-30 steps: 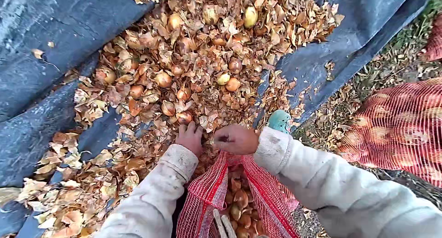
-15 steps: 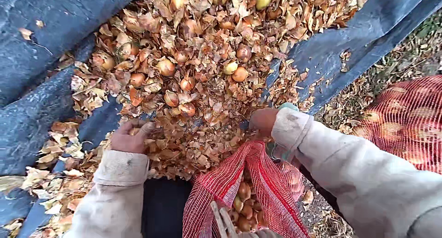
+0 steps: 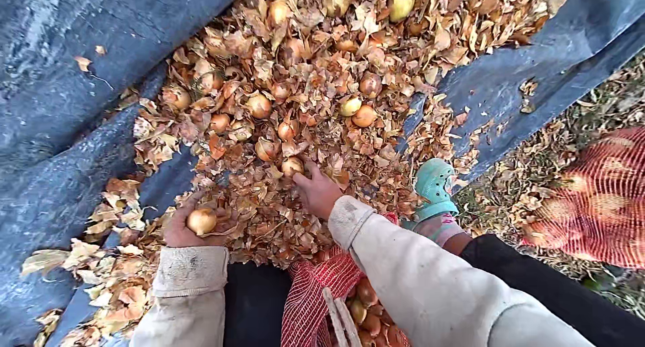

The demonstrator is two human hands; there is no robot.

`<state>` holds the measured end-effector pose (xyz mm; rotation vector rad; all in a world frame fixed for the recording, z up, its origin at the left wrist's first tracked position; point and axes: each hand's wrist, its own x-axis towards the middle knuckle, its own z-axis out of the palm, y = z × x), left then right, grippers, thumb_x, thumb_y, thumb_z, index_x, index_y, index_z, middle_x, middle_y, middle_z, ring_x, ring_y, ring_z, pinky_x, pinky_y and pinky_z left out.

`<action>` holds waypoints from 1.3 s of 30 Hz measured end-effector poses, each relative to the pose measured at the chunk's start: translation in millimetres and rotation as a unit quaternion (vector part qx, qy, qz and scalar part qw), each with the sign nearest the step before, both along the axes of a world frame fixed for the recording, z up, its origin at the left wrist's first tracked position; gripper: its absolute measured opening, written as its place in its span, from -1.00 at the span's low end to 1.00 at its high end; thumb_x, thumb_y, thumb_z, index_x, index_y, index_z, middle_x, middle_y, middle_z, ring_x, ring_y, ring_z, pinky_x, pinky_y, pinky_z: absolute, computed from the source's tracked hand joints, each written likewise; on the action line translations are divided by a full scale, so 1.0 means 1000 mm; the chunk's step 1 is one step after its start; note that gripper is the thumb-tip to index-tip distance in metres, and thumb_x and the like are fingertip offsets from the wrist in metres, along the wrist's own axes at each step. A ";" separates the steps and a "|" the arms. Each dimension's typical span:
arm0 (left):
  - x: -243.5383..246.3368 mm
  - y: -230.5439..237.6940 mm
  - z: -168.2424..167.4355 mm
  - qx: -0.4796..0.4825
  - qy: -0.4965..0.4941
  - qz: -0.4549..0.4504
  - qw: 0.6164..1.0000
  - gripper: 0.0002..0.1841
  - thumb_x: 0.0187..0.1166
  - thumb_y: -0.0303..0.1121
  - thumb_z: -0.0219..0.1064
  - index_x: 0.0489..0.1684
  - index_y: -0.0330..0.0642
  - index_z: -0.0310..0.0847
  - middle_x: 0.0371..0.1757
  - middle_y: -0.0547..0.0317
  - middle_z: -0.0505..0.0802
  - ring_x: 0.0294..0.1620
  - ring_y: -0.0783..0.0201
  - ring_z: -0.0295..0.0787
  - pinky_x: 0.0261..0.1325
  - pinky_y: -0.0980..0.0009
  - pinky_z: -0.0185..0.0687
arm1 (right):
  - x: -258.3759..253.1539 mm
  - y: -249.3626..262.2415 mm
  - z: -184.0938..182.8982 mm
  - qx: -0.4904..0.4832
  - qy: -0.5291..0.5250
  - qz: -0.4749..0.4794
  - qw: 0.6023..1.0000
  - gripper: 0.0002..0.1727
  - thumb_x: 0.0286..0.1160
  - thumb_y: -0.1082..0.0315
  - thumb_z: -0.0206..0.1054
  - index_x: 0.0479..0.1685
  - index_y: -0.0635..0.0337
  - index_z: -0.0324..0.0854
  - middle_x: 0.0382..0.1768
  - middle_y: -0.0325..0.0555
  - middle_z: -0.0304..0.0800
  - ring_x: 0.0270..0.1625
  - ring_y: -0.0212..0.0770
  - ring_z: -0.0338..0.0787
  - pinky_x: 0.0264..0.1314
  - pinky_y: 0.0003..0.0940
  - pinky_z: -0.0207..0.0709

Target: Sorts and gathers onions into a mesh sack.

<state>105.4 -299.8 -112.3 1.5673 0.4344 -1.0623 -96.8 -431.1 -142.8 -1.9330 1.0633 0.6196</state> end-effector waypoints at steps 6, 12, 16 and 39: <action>-0.037 -0.025 0.001 -0.027 0.105 -0.192 0.975 -0.41 0.88 0.10 -0.34 0.11 -0.09 0.57 -0.45 0.16 0.74 -0.61 0.28 0.67 -0.55 0.31 0.68 | 0.017 -0.019 0.001 -0.107 -0.035 -0.001 0.994 -0.47 0.67 -0.05 0.31 0.54 -0.06 0.57 0.53 0.07 0.58 0.60 0.26 0.51 0.33 0.21 0.61; -0.024 -0.066 0.017 0.017 -0.140 -0.785 0.603 -0.57 0.65 -0.41 0.37 0.49 -0.21 0.57 0.55 -0.11 0.62 0.38 -0.05 0.70 0.44 -0.01 0.59 | 0.046 -0.021 -0.008 -0.020 -0.039 0.004 0.999 -0.33 0.49 0.22 0.49 0.68 -0.14 0.47 0.68 0.17 0.35 0.59 0.37 0.48 0.37 0.30 0.56; -0.005 -0.098 0.019 0.075 -0.338 -0.767 0.540 -0.54 0.51 -0.55 0.34 0.44 -0.17 0.67 0.59 -0.17 0.57 0.38 -0.30 0.65 0.37 -0.24 0.58 | 0.006 -0.009 -0.002 0.069 -0.092 -0.057 0.992 -0.21 0.39 0.34 0.48 0.73 -0.21 0.40 0.57 0.22 0.40 0.33 0.19 0.70 0.23 0.16 0.69; 0.034 -0.111 0.002 0.127 -0.398 -0.753 0.508 -0.26 0.42 0.05 0.58 0.52 -0.22 0.53 0.77 -0.18 0.36 0.19 -0.26 0.82 0.14 -0.16 0.76 | 0.036 -0.062 0.041 -0.003 0.028 0.043 0.999 -0.34 0.44 -0.15 0.49 0.55 -0.18 0.57 0.59 0.10 0.45 0.13 0.12 0.82 0.13 0.17 0.71</action>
